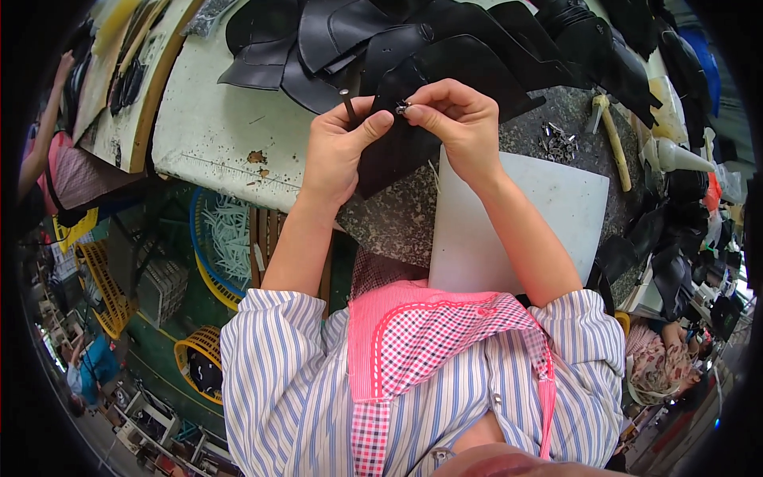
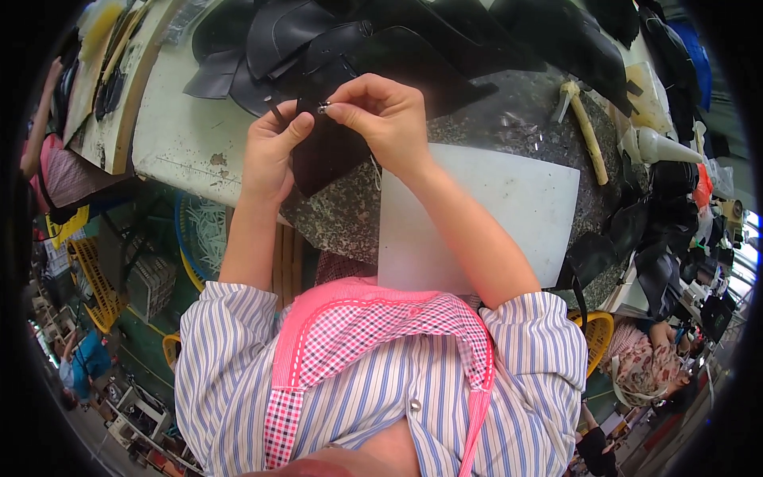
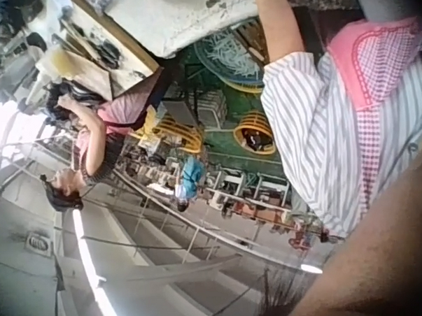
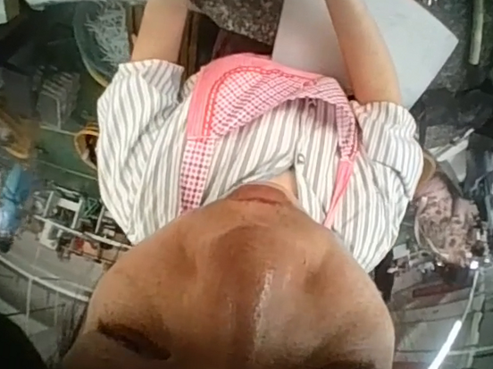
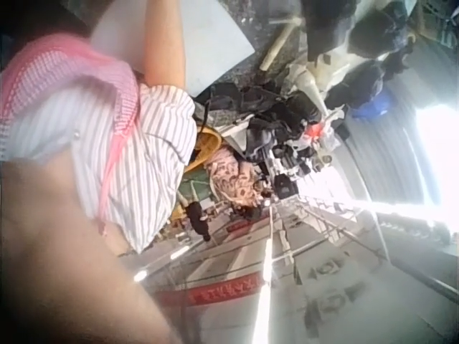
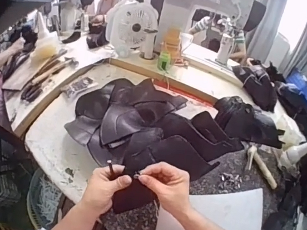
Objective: The worker is punching holes and installing metal eyelets into leather shoe upper components at a factory workbench.
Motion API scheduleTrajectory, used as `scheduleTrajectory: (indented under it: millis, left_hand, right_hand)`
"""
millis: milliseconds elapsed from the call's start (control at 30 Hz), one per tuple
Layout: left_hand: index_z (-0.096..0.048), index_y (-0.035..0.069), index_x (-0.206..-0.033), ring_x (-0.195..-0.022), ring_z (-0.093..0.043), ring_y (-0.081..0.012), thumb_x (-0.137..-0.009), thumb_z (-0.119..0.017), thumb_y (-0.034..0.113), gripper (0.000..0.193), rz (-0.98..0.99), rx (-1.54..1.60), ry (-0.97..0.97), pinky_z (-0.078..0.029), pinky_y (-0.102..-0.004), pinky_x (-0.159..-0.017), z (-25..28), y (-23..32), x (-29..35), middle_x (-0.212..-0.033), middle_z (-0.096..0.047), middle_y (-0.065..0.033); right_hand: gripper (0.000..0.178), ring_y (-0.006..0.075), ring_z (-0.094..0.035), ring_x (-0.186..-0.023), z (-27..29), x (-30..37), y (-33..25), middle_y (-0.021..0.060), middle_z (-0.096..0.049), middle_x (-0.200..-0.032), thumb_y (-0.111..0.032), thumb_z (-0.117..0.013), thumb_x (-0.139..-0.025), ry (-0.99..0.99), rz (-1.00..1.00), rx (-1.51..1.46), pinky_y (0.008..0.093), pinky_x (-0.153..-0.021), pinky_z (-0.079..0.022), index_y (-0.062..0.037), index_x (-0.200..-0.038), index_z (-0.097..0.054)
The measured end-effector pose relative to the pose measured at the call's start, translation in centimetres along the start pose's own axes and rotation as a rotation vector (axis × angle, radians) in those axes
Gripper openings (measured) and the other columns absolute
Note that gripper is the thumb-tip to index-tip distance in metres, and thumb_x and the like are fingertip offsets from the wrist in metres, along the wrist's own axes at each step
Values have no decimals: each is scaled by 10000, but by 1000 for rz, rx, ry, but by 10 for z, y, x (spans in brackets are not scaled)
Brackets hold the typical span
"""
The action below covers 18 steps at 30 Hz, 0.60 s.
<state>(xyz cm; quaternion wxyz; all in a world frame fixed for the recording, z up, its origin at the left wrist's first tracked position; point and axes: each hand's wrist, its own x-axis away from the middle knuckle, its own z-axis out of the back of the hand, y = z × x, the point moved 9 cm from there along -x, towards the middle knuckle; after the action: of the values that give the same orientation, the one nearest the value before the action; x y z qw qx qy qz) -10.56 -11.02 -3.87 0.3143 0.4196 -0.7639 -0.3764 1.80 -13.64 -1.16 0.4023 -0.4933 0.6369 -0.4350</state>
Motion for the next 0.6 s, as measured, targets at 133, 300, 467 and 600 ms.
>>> scheduleTrajectory:
  millis: [133, 300, 467, 600]
  left_hand:
    - [-587, -24, -917, -726, -562, -88, -707, -664, 37, 232, -8, 37, -9, -463, -210, -676, 1, -2, 2, -827, -615, -60]
    - [-606, -14, -884, -694, -557, -78, -696, -672, 26, 203, -27, -80, 3, -456, -203, -642, -7, 2, 5, -811, -611, -40]
    - [-618, -21, -838, -653, -560, -81, -664, -665, -26, 181, -349, -537, 104, -448, -198, -596, -17, 31, 9, -749, -605, -21]
    - [-605, -32, -841, -604, -563, -126, -624, -608, -105, 229, -704, -820, -48, -439, -220, -532, -52, 56, 16, -715, -584, -72]
  right_hand:
    - [67, 76, -550, -687, -1, 2, -3, 29, -585, -723, 41, -631, -701, -10, 43, 67, 179, -632, -446, 15, -752, -596]
    - [80, 102, -544, -675, -2, 3, -22, 32, -553, -692, 44, -639, -669, -89, 213, 313, 203, -596, -437, 8, -717, -585]
    - [129, 130, -533, -658, -1, -3, -29, 53, -553, -728, 33, -651, -639, -146, 214, 440, 219, -585, -426, -5, -726, -563]
    - [418, 224, -458, -991, 1, -14, -66, 54, -527, -982, -68, -722, -505, -105, 462, 749, 310, -812, -363, -64, -880, -537]
